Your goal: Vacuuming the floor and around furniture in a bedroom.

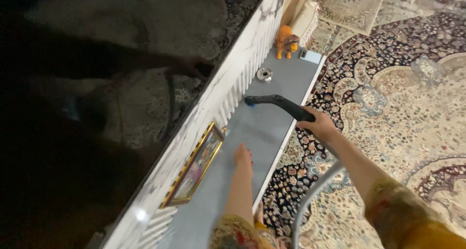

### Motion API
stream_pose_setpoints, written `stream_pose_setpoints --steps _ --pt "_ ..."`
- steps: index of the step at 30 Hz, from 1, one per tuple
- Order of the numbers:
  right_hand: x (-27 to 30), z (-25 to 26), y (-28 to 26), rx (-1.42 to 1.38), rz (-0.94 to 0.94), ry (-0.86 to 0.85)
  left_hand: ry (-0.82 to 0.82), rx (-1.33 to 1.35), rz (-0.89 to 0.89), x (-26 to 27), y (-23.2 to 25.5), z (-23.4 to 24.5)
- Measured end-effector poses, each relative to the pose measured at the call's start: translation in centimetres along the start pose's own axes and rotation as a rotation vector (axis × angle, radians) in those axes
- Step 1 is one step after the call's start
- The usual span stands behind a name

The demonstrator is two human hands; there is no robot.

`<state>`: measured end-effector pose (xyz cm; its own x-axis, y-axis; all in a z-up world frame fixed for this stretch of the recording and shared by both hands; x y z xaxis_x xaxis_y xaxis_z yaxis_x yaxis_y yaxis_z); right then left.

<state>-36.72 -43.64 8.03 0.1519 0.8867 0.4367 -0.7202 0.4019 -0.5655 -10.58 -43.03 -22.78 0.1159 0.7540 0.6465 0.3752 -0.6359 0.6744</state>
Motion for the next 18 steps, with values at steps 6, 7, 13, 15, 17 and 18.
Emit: stream_pose_setpoints --steps 6,7,13,15,17,18 --pt "-1.1 -1.0 0.5 -0.300 0.029 0.023 -0.013 -0.018 0.101 2.8 1.7 -2.5" --pt "-1.0 -1.3 -0.3 -0.255 0.008 0.055 -0.018 -0.062 0.108 3.5 2.2 -3.0" --pt "-2.2 -3.8 -0.9 -0.068 0.182 0.194 -0.056 -0.049 0.101 3.6 2.4 -3.8" --pt "-0.4 -4.0 -1.3 -0.059 0.205 0.190 -0.070 -0.020 0.072 3.9 2.6 -3.7" --pt "1.7 -4.6 -0.8 -0.081 0.139 0.018 -0.031 -0.106 0.070 4.5 2.8 -3.6" --pt "3.5 -3.6 -0.7 -0.086 0.128 0.025 -0.040 -0.114 0.076 4.4 2.5 -3.8"
Point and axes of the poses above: each hand's wrist, its own x-axis away from the middle knuckle, its own z-axis out of the back of the hand, y = z × x, the point moved 7 cm from there along -x, towards the middle knuckle, and after that the axes turned 8 degrees about -y, right-handed, at the moved point
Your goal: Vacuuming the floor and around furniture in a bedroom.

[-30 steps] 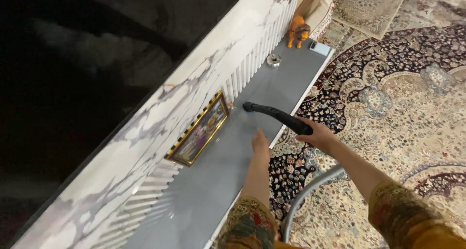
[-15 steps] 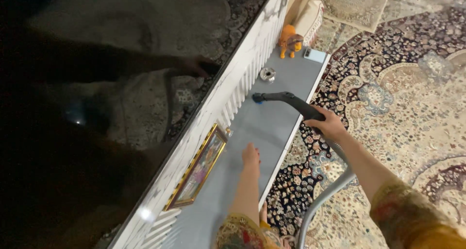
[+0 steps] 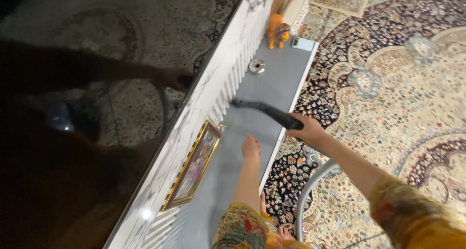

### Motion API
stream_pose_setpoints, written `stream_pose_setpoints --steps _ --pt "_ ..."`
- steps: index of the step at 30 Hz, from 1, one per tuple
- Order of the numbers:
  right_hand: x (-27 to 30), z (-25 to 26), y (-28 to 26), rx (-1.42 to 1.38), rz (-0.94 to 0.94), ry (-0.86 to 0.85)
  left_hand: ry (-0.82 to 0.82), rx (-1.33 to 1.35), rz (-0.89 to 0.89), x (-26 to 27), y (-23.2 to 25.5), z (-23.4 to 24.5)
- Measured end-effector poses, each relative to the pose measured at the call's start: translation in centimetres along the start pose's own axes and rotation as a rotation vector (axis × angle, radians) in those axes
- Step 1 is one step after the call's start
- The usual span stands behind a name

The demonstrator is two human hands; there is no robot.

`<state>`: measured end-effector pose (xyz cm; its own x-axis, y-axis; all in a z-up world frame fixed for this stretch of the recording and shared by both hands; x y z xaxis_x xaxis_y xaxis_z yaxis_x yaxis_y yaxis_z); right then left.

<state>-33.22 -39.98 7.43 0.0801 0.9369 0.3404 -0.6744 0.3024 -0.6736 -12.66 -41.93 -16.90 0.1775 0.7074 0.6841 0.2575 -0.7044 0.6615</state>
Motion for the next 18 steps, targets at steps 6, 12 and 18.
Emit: stream_pose_setpoints --steps 6,12,18 --pt "6.4 4.0 2.9 0.179 -0.172 -0.244 -0.056 0.002 -0.044 -1.4 -0.3 -3.8" --pt "5.5 8.8 8.7 0.109 -0.326 -0.071 -0.092 -0.195 -0.057 -1.3 0.2 -6.0" --pt "1.0 11.5 9.4 0.099 -0.392 0.104 -0.087 -0.089 0.056 -1.7 -1.7 -2.2"
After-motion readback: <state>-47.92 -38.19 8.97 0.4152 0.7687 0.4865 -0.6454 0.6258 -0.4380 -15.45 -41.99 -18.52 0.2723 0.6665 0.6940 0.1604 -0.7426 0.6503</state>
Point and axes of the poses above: each hand's wrist, its own x-axis away from the middle knuckle, its own z-axis out of the back of the hand, y = z × x, the point moved 7 cm from there along -x, towards the middle knuckle, and after that the axes turned 8 degrees about -y, right-handed, at the moved point
